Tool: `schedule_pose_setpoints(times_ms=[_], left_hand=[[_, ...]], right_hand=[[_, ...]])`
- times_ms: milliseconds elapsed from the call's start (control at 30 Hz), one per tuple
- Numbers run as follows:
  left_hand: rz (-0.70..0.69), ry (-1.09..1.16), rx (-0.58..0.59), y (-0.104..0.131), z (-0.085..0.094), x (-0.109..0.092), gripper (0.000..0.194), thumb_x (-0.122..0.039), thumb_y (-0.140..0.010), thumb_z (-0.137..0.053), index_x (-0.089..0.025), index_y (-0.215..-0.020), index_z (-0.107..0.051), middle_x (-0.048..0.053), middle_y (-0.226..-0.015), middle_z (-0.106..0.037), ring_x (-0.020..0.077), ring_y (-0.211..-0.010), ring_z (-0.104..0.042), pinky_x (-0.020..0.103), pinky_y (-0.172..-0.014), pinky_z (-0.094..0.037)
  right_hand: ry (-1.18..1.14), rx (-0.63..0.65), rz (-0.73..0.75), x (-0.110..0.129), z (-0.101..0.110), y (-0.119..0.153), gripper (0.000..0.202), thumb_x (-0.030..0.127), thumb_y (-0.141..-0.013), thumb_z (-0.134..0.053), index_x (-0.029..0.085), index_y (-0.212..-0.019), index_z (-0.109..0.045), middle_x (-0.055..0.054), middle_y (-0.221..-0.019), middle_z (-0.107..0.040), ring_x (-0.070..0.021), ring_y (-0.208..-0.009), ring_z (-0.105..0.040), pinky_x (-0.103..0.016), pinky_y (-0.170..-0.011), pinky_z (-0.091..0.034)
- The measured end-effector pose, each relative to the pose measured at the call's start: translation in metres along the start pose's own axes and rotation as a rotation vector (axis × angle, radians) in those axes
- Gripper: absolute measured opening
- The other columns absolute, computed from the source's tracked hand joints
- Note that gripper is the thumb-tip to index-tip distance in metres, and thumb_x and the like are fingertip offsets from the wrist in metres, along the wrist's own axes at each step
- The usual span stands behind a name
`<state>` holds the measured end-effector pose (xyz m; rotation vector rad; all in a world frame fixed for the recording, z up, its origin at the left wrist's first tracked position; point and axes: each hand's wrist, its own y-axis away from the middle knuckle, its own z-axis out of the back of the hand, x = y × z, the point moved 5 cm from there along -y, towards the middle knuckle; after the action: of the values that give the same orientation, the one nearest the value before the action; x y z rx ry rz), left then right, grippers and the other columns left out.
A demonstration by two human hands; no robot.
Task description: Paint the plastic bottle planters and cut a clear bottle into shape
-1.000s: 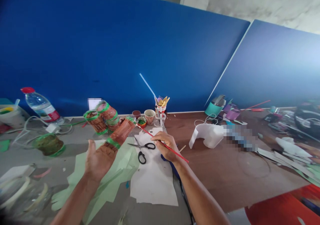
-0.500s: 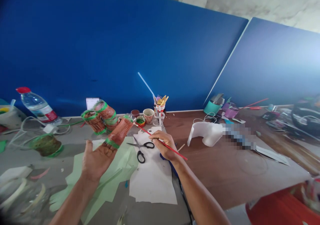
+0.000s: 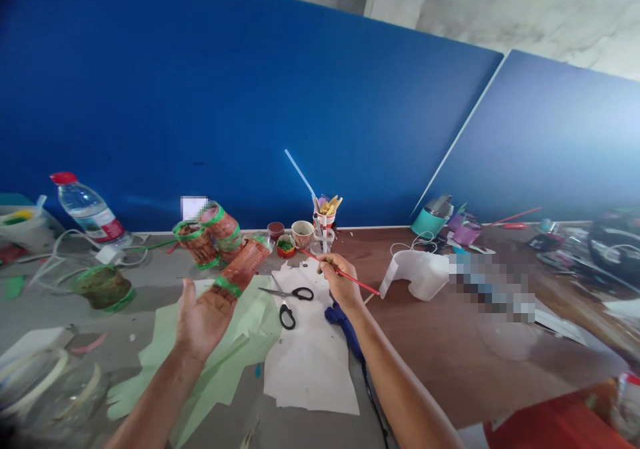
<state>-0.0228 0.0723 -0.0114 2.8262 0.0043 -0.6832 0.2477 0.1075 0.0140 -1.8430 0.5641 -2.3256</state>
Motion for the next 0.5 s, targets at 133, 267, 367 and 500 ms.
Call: schedule_pose_setpoints(times_ms=[133,267,367,500], left_hand=[[-0.003,-0.041,0.016,-0.001,0.0,0.003,0.067,-0.057,-0.093,-0.029,-0.004,-0.12,-0.061,0.02,-0.107,-0.071,0.0274,-0.115,-0.06,0.043,-0.104,-0.042],[-0.024,-0.038,-0.013,-0.004,0.003,0.001,0.063,-0.053,-0.094,-0.029,-0.004,-0.119,-0.061,0.019,-0.105,-0.072,0.0242,-0.109,-0.064,0.038,-0.101,-0.045],[-0.008,-0.028,-0.039,-0.004,0.004,0.001,0.062,-0.052,-0.095,-0.027,-0.005,-0.113,-0.063,0.018,-0.103,-0.072,0.0227,-0.106,-0.066,0.035,-0.098,-0.048],[-0.012,-0.033,-0.016,-0.004,0.005,0.0,0.061,-0.05,-0.097,-0.024,-0.006,-0.105,-0.066,0.017,-0.1,-0.072,0.0198,-0.098,-0.068,0.03,-0.092,-0.051]], right_hand=[[0.091,0.038,-0.029,-0.001,-0.013,-0.024,0.022,0.029,-0.076,-0.053,0.015,-0.084,-0.068,-0.002,-0.062,-0.063,-0.0126,-0.052,-0.049,-0.025,-0.05,-0.04],[0.179,0.08,-0.013,-0.002,-0.034,-0.057,0.023,0.028,-0.075,-0.051,0.016,-0.083,-0.069,-0.003,-0.066,-0.065,-0.0145,-0.058,-0.055,-0.025,-0.054,-0.043],[0.283,0.118,-0.017,-0.004,-0.05,-0.08,0.018,0.025,-0.073,-0.054,0.018,-0.076,-0.07,-0.002,-0.067,-0.066,-0.0167,-0.066,-0.058,-0.027,-0.061,-0.045],[0.417,0.157,-0.033,-0.008,-0.064,-0.099,0.015,0.024,-0.074,-0.057,0.02,-0.061,-0.065,-0.001,-0.062,-0.063,-0.018,-0.068,-0.058,-0.028,-0.065,-0.043]])
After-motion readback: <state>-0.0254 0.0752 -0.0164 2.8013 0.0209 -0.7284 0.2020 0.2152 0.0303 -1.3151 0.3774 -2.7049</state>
